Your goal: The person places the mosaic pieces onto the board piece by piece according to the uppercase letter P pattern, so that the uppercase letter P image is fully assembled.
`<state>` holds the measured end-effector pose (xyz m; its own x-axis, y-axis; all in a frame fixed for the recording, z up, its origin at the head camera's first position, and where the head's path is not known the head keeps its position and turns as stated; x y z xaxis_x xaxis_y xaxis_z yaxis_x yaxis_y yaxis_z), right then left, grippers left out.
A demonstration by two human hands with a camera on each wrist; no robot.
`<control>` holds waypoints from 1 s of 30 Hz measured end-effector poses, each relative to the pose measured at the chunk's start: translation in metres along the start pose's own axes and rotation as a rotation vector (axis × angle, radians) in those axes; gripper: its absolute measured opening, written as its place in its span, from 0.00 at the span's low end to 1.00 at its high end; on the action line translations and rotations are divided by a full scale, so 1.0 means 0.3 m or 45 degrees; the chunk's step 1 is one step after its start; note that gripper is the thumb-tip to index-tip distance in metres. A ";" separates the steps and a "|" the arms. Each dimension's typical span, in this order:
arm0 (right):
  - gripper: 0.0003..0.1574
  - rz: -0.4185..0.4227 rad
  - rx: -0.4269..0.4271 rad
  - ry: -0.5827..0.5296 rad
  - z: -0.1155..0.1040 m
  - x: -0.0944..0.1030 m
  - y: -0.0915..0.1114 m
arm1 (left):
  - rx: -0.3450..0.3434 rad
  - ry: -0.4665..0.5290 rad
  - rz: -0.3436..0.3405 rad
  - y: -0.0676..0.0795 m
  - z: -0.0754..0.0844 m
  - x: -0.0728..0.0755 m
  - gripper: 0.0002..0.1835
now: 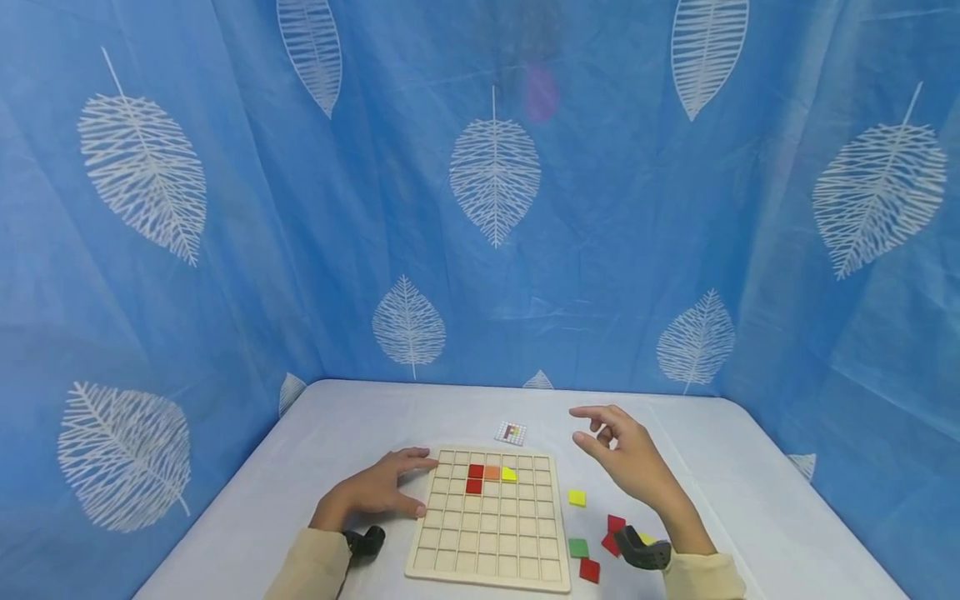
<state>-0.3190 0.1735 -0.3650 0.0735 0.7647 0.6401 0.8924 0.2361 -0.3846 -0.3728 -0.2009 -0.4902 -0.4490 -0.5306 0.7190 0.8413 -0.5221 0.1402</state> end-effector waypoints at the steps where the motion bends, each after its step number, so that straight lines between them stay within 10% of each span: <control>1: 0.23 0.006 -0.014 0.000 0.011 0.007 0.003 | -0.002 0.002 0.004 0.000 0.002 0.003 0.44; 30: 0.28 -0.160 -0.388 -0.019 0.281 0.029 0.111 | 0.019 -0.005 0.024 -0.011 -0.017 0.003 0.45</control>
<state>-0.3262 0.2386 -0.4283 -0.0501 0.7502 0.6593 0.9864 0.1407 -0.0852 -0.3774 -0.2030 -0.4937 -0.4320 -0.5372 0.7244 0.8538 -0.5023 0.1367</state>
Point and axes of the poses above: each hand's wrist, its own y-axis away from the middle knuckle, its own x-axis out of the back of the hand, z = x × y, the point moved 6 cm from there along -y, towards the middle knuckle, and after that the axes turned 3 degrees about -z, right-handed, at the moved point
